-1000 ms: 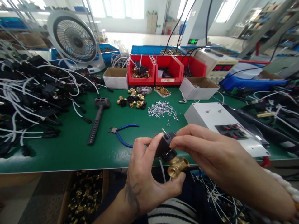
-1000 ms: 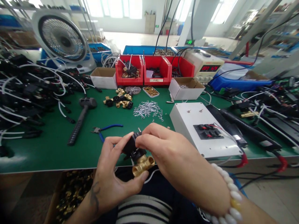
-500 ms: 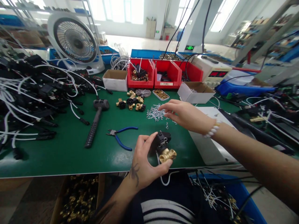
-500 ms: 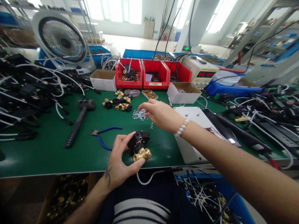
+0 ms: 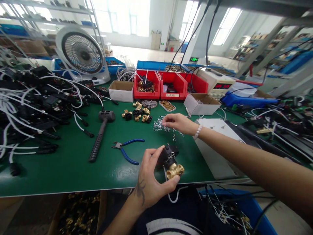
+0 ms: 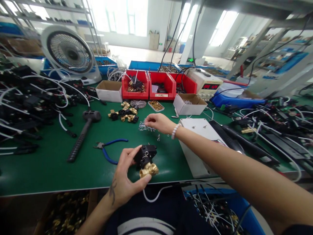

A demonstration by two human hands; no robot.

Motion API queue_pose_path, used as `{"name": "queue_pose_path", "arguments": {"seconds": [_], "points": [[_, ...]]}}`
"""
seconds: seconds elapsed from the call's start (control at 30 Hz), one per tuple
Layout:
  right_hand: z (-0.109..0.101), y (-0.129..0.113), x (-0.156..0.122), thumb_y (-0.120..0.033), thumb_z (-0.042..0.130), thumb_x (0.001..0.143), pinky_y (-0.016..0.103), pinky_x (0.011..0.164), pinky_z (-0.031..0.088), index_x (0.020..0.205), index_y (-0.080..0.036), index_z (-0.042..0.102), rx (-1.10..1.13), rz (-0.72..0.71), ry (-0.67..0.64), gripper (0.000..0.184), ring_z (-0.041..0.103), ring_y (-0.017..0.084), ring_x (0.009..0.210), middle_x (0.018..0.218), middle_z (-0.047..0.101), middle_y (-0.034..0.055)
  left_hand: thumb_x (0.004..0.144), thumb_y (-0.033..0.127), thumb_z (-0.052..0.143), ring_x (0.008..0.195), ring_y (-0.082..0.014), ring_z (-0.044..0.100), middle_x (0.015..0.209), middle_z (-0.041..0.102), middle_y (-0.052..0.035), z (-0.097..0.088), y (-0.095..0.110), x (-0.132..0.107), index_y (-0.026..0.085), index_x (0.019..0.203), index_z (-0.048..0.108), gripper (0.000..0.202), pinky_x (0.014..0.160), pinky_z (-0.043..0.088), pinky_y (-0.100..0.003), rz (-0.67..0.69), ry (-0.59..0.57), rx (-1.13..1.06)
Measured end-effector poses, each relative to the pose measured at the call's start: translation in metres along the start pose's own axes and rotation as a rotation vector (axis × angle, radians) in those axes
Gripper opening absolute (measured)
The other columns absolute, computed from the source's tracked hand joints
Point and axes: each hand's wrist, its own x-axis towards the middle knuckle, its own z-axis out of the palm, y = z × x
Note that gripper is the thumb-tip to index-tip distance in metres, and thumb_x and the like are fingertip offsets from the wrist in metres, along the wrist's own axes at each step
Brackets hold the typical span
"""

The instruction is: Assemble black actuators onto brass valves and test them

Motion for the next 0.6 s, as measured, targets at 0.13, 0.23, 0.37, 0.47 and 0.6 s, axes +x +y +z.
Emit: {"name": "queue_pose_path", "arguments": {"seconds": [0.13,0.23,0.37,0.47,0.6], "points": [[-0.016,0.001,-0.007,-0.02,0.055,0.094,0.025,0.062,0.052,0.081,-0.017,0.058,0.385,0.128,0.064,0.015,0.058,0.01,0.064,0.086,0.07,0.0067,0.072,0.033,0.073,0.11,-0.0252,0.054,0.121,0.047,-0.0083,0.001,-0.001,0.0,0.024,0.14,0.044,0.075,0.094,0.051,-0.045,0.011,0.007,0.013],[-0.022,0.005,-0.011,-0.012,0.053,0.095,0.023,0.063,0.054,0.076,-0.017,0.053,0.6,0.224,0.118,0.019,0.059,0.009,0.062,0.086,0.072,0.0088,0.072,0.032,0.073,0.109,-0.0247,0.054,0.12,0.047,-0.0081,0.001,0.0,0.0,0.023,0.14,0.044,0.074,0.094,0.05,-0.044,0.023,0.013,0.026],[-0.023,0.01,-0.011,-0.006,0.052,0.096,0.023,0.063,0.057,0.076,-0.015,0.053,0.785,0.343,0.166,0.022,0.062,0.008,0.059,0.082,0.072,0.0078,0.071,0.032,0.073,0.11,-0.0253,0.054,0.121,0.047,-0.0086,0.0,0.0,-0.001,0.023,0.14,0.044,0.074,0.094,0.05,-0.044,0.014,0.01,0.03],[-0.02,0.008,-0.01,-0.006,0.05,0.098,0.024,0.066,0.059,0.076,-0.014,0.055,0.87,0.4,0.164,0.024,0.067,0.01,0.064,0.08,0.072,0.0092,0.072,0.031,0.072,0.111,-0.0252,0.054,0.121,0.047,-0.0086,0.001,-0.001,-0.001,0.023,0.14,0.044,0.074,0.094,0.051,-0.044,0.017,0.007,0.038],[-0.018,0.003,-0.011,-0.011,0.048,0.101,0.021,0.072,0.06,0.08,-0.011,0.061,0.93,0.408,0.154,0.025,0.07,0.01,0.072,0.08,0.071,0.0097,0.072,0.031,0.072,0.111,-0.0254,0.053,0.121,0.048,-0.0086,0.0,-0.001,0.0,0.023,0.14,0.043,0.075,0.093,0.051,-0.044,0.046,0.012,0.061]]}}
